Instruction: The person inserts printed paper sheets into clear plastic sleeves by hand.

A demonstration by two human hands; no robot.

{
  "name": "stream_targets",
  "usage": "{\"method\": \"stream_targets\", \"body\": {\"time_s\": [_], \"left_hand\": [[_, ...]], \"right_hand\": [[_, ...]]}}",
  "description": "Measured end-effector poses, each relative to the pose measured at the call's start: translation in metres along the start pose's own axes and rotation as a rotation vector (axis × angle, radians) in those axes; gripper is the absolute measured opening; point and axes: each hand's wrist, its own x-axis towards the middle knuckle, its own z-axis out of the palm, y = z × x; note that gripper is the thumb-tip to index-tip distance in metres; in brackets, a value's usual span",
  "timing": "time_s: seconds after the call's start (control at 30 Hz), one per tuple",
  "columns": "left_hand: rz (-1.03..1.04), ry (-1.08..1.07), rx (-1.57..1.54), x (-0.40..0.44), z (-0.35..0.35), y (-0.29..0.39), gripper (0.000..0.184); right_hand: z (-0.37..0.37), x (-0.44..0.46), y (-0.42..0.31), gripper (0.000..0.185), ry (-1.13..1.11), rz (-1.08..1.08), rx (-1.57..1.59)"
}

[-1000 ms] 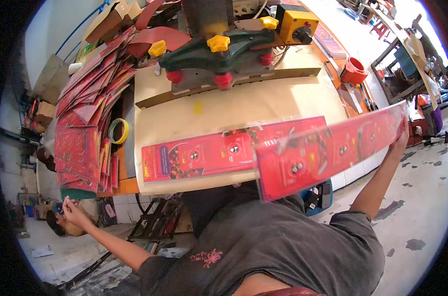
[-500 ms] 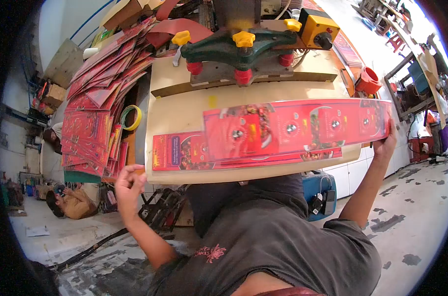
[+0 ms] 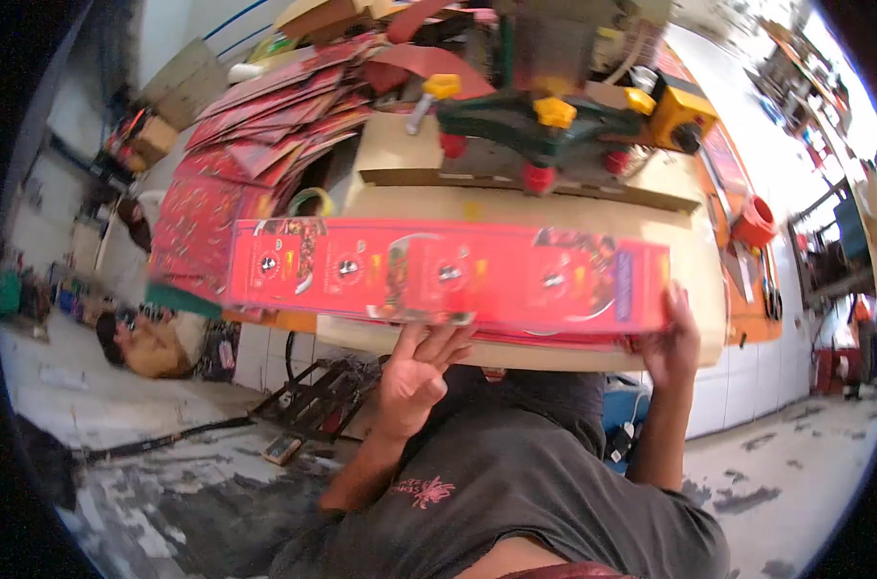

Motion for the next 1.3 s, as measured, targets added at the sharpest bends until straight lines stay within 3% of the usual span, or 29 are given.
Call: {"method": "stream_targets", "body": {"time_s": [0.03,0.07,0.13,0.17,0.3,0.4,0.47,0.57,0.63,0.7,0.73,0.8,0.87,0.9,0.97,1.03,1.17,1.27,1.3], "left_hand": [[0.095,0.041,-0.011,0.000,-0.001,-0.005,0.084],[0.115,0.061,0.001,0.000,0.000,-0.002,0.084],[0.223,0.420,-0.030,0.007,0.004,0.009,0.070],[0.275,0.483,-0.030,0.010,-0.001,0.016,0.060],[0.453,0.602,0.070,0.044,-0.020,0.077,0.055],[0.585,0.648,0.060,0.083,-0.039,0.143,0.048],[0.588,0.495,0.129,0.111,-0.100,0.188,0.040],[0.501,0.500,0.154,0.180,-0.204,0.249,0.038],[0.462,0.467,0.119,0.196,-0.198,0.258,0.040],[0.305,0.955,0.629,0.210,-0.181,0.250,0.062],[0.309,0.946,0.631,0.213,-0.177,0.241,0.062],[0.359,0.661,0.938,0.212,-0.164,0.216,0.085],[0.302,0.391,0.960,0.205,-0.135,0.187,0.089],[0.404,0.355,1.308,0.206,-0.135,0.177,0.074],[0.370,0.323,1.279,0.196,-0.132,0.152,0.057],[0.323,0.263,1.239,0.185,-0.120,0.137,0.052],[0.154,0.351,1.514,0.133,-0.068,0.134,0.039],[0.051,0.378,1.558,0.101,-0.106,0.120,0.038],[0.042,0.336,1.745,0.089,-0.110,0.120,0.039]], "right_hand": [[0.011,-0.003,0.014,0.028,-0.001,0.034,-0.085],[0.019,-0.008,0.025,0.031,0.002,0.061,-0.170],[0.019,-0.017,0.047,0.033,-0.055,0.052,-0.157],[0.028,-0.023,0.048,0.033,-0.140,0.115,-0.277],[0.031,-0.022,0.047,0.032,-0.394,0.264,-0.471],[0.036,-0.019,0.043,0.025,-0.312,0.186,-0.590],[0.034,-0.019,0.039,0.025,-0.305,0.170,-0.602],[0.027,-0.019,0.037,0.024,-0.297,0.151,-0.610],[0.022,-0.021,0.036,0.024,-0.299,0.147,-0.605],[0.017,-0.024,0.035,0.026,-0.302,0.173,-0.608],[0.013,-0.025,0.035,0.026,-0.299,0.164,-0.604],[0.006,-0.028,0.037,0.026,-0.263,0.160,-0.590],[0.008,-0.034,0.031,0.025,-0.198,0.153,-0.609],[0.010,-0.035,0.027,0.024,-0.145,0.146,-0.632],[0.006,-0.032,0.016,0.025,-0.124,0.095,-0.685],[0.005,-0.031,0.000,0.026,-0.052,-0.009,-0.835],[-0.012,-0.021,-0.029,0.028,0.220,-0.267,-1.165],[-0.026,-0.016,-0.038,0.026,0.473,-0.422,-1.421],[-0.032,-0.016,-0.039,0.025,0.533,-0.439,-1.567]]}}
